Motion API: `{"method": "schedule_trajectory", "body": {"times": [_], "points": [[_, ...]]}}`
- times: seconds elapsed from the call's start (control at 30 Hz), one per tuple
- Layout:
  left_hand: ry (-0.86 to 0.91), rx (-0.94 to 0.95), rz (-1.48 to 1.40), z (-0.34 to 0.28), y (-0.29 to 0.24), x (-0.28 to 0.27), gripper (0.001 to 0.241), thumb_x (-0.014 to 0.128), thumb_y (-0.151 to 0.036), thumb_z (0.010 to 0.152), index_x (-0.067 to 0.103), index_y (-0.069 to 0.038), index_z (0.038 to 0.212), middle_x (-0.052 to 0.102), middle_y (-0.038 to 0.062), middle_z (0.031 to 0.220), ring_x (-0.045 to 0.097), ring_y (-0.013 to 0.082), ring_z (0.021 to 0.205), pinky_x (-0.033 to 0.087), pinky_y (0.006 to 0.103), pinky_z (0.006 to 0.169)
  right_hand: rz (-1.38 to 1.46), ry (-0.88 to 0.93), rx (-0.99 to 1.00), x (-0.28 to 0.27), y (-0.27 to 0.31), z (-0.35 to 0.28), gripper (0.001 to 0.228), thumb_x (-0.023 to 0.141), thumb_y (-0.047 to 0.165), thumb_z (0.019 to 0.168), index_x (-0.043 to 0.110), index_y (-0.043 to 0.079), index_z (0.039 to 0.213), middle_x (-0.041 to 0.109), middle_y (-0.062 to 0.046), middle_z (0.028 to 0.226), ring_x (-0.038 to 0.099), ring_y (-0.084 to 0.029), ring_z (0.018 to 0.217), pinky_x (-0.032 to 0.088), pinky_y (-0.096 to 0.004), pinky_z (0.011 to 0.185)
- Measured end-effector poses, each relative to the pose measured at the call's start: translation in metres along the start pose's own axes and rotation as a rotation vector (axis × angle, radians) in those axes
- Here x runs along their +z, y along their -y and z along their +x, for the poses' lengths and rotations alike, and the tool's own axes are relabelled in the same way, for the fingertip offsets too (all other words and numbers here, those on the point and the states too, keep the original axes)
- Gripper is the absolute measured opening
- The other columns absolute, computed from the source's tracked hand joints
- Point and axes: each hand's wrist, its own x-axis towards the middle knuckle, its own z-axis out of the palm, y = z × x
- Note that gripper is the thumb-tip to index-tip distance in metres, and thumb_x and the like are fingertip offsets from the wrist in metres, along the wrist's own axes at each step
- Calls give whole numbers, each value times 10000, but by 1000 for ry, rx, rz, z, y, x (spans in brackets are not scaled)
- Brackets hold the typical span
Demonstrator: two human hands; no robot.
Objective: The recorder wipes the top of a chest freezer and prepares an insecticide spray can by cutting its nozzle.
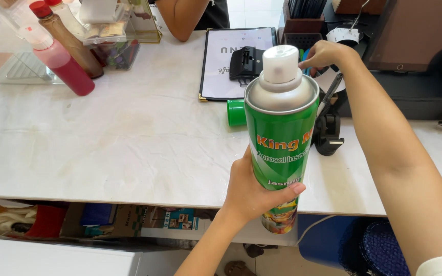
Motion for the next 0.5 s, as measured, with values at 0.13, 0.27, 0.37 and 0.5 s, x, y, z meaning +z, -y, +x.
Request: {"method": "schedule_trajectory", "body": {"times": [0.13,0.27,0.37,0.5], "points": [[2,1,4,1,2,0,738,861,-358,750,565,-29,1340,789,104,1117,790,202,1023,637,331,923,-13,38,-37,2,9,0,581,734,573,852,807,5,952,802,-110,810,758,-217,810,580,-377,817],[-16,15,1,1,7,0,720,867,-345,752,576,-22,1325,790,112,1121,788,204,1022,636,337,924,-146,63,82,-6,32,-22,694,838,630,766,808,-48,913,766,-166,827,738,-273,767,573,-368,708],[-38,20,5,1,5,-3,703,869,-338,755,583,-15,1309,791,116,1120,789,205,1021,639,335,923,34,17,153,12,4,17,648,901,514,686,776,-77,920,774,-205,842,770,-267,733,617,-341,670],[-104,71,112,1,-3,-10,692,880,-358,758,595,-14,1286,797,112,1101,806,207,999,653,324,898,55,38,142,13,-10,41,555,957,308,622,761,-120,916,787,-215,881,773,-265,742,625,-365,669]]}}
